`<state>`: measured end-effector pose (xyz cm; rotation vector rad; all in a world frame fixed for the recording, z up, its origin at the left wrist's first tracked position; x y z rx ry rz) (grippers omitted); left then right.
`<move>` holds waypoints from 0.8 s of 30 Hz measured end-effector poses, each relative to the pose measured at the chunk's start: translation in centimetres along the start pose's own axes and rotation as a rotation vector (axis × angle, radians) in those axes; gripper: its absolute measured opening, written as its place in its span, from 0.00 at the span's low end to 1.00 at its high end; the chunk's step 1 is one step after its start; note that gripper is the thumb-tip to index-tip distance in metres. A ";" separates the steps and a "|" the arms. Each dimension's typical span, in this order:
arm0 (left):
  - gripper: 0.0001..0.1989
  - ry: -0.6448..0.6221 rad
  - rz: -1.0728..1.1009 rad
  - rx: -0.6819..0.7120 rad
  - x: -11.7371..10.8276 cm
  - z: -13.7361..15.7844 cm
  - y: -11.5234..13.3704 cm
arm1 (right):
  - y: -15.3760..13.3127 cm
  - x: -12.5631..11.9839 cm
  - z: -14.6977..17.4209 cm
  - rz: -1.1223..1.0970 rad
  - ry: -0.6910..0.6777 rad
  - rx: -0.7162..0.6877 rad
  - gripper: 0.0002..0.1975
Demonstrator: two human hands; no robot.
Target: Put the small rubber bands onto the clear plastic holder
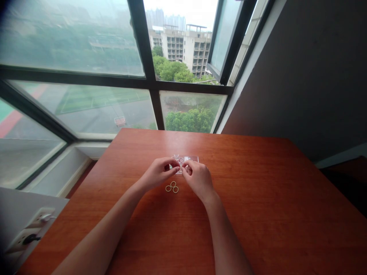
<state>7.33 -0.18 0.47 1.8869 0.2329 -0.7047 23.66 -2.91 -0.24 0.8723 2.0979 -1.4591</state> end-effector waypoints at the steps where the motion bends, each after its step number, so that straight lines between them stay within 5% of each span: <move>1: 0.07 -0.003 0.012 -0.005 0.1 0.0 0.0 | -0.1 0.0 0.0 0.002 0.000 0.000 0.05; 11: 0.04 0.122 -0.182 0.055 0.4 0.0 -0.5 | -0.1 -0.1 0.0 0.039 0.001 0.007 0.05; 24: 0.06 0.119 -0.273 0.055 -1.2 -0.2 -1.4 | 0.1 0.5 0.2 0.063 -0.145 0.011 0.06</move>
Point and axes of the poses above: each hand's wrist, its own z-axis away from the middle knuckle, its own x-axis out of the palm, y = z × x, the point moved 3 cm from there along -z, towards the middle knuckle, and after that the axes turned 8 degrees about y, right-handed, at the moved point
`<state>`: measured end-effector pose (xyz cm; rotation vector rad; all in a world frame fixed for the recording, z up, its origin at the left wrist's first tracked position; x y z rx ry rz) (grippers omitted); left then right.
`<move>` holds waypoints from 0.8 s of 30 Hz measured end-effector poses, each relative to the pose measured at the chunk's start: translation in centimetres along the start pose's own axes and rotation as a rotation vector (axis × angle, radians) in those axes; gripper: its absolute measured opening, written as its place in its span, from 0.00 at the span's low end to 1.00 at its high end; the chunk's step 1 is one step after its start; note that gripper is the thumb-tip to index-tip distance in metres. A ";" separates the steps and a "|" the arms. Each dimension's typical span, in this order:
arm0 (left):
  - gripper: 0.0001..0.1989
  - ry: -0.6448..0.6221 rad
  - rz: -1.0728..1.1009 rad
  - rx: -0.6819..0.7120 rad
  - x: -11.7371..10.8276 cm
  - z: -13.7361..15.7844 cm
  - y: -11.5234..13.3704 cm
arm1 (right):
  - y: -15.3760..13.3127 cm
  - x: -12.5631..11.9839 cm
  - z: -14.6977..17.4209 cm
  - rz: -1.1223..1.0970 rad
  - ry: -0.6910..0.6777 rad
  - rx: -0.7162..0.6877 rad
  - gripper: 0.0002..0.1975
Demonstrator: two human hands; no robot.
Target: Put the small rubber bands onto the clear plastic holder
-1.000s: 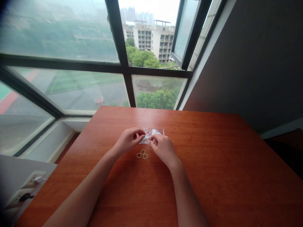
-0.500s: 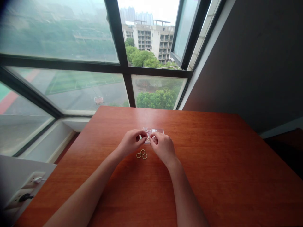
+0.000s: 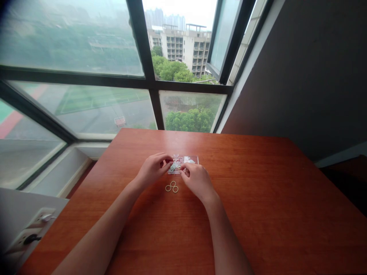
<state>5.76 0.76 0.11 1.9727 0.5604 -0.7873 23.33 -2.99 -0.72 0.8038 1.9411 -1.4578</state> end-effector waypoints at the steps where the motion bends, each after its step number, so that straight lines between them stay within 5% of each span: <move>1: 0.06 0.004 0.004 -0.002 -0.1 0.0 -0.1 | -0.1 0.2 0.1 0.004 -0.028 -0.008 0.06; 12: 0.05 0.007 0.008 -0.006 -0.4 -0.2 0.0 | -1.8 2.2 1.0 0.096 -0.246 -0.044 0.06; 20: 0.06 -0.005 0.022 -0.012 -0.4 -0.2 0.1 | -1.6 2.1 0.8 0.175 -0.227 -0.033 0.04; 24: 0.06 -0.017 0.059 -0.022 -0.3 -0.2 0.3 | -1.1 1.4 0.4 0.154 -0.074 0.004 0.04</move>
Point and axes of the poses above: each hand's wrist, its own z-axis away from the middle knuckle, its own x-axis out of the palm, y = z × x, the point moved 3 cm from there along -z, towards the middle knuckle, and after that the axes turned 8 degrees about y, right-handed, at the moved point
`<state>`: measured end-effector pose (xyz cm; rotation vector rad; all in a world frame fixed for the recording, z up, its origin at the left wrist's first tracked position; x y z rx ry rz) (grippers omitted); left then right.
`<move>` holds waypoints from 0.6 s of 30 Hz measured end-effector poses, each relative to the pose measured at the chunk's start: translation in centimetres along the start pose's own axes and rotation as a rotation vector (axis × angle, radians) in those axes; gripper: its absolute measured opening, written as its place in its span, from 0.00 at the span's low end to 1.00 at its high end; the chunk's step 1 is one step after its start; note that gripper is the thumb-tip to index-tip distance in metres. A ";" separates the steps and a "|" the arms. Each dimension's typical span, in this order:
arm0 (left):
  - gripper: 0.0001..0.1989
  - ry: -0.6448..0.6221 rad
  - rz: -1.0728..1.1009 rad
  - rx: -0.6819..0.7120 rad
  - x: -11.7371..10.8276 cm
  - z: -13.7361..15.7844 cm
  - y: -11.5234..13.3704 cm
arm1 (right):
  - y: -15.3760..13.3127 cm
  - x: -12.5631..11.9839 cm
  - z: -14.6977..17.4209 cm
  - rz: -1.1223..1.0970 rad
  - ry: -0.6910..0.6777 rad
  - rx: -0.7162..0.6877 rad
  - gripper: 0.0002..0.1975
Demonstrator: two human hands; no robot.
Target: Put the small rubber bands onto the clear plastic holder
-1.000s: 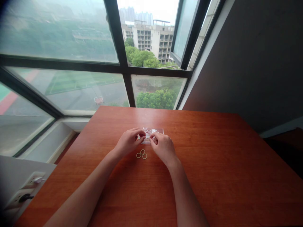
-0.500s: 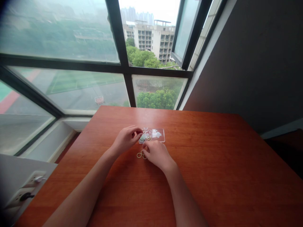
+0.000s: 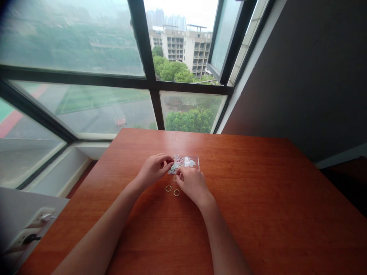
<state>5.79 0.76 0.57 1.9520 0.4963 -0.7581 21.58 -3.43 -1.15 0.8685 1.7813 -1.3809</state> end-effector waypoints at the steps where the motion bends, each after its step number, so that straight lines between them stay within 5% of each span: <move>1: 0.06 -0.008 0.020 0.002 0.1 0.0 0.1 | 0.2 -0.2 -0.1 -0.008 0.054 0.013 0.04; 7: 0.08 -0.080 0.159 -0.016 0.8 0.2 0.6 | 0.8 -0.9 -0.3 -0.080 0.272 0.022 0.06; 18: 0.05 -0.028 0.078 0.029 1.8 0.4 0.7 | 1.1 -1.4 -0.3 -0.062 0.289 0.028 0.06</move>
Point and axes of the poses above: each hand's wrist, its own z-axis away from the middle knuckle, its own x-axis out of the palm, y = z × x, the point moved 3 cm from there along -z, towards the middle knuckle, and after that the axes turned 8 degrees about y, right-handed, at the moved point
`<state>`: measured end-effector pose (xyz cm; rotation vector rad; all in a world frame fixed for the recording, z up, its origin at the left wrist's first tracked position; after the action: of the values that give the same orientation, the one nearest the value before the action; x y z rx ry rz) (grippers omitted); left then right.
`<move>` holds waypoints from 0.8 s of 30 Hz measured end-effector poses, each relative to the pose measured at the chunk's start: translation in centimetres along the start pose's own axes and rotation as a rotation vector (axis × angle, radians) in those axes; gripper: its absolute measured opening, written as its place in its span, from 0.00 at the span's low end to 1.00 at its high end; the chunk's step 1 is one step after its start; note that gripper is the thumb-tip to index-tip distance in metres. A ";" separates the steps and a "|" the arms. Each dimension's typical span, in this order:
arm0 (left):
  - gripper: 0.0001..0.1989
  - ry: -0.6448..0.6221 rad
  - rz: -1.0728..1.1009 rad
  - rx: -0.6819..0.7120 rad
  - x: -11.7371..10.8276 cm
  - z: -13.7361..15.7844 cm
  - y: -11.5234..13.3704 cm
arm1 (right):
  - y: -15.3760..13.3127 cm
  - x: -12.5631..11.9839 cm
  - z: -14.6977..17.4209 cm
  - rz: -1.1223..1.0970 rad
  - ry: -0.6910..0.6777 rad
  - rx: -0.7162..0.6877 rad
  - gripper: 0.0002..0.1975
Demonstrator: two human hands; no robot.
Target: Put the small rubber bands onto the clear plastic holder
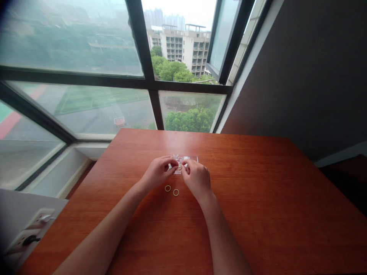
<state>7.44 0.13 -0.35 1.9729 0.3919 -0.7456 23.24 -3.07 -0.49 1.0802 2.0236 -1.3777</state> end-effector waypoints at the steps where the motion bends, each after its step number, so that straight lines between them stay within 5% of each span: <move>1: 0.05 0.003 -0.034 0.007 0.1 0.1 0.0 | 0.1 -0.1 -0.1 0.007 0.000 0.002 0.06; 24: 0.06 0.045 -0.115 -0.010 -1.8 -0.3 -0.6 | -1.7 2.1 1.8 -0.044 -0.473 -0.116 0.04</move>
<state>5.83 0.72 0.47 1.9730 0.5393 -0.7708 20.52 -4.27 -1.80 0.5910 1.7575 -1.3636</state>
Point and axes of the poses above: each hand's wrist, its own z-axis away from the middle knuckle, its own x-axis out of the palm, y = z × x, the point moved 3 cm from there along -z, towards the middle knuckle, and after that the axes turned 8 degrees about y, right-handed, at the moved point
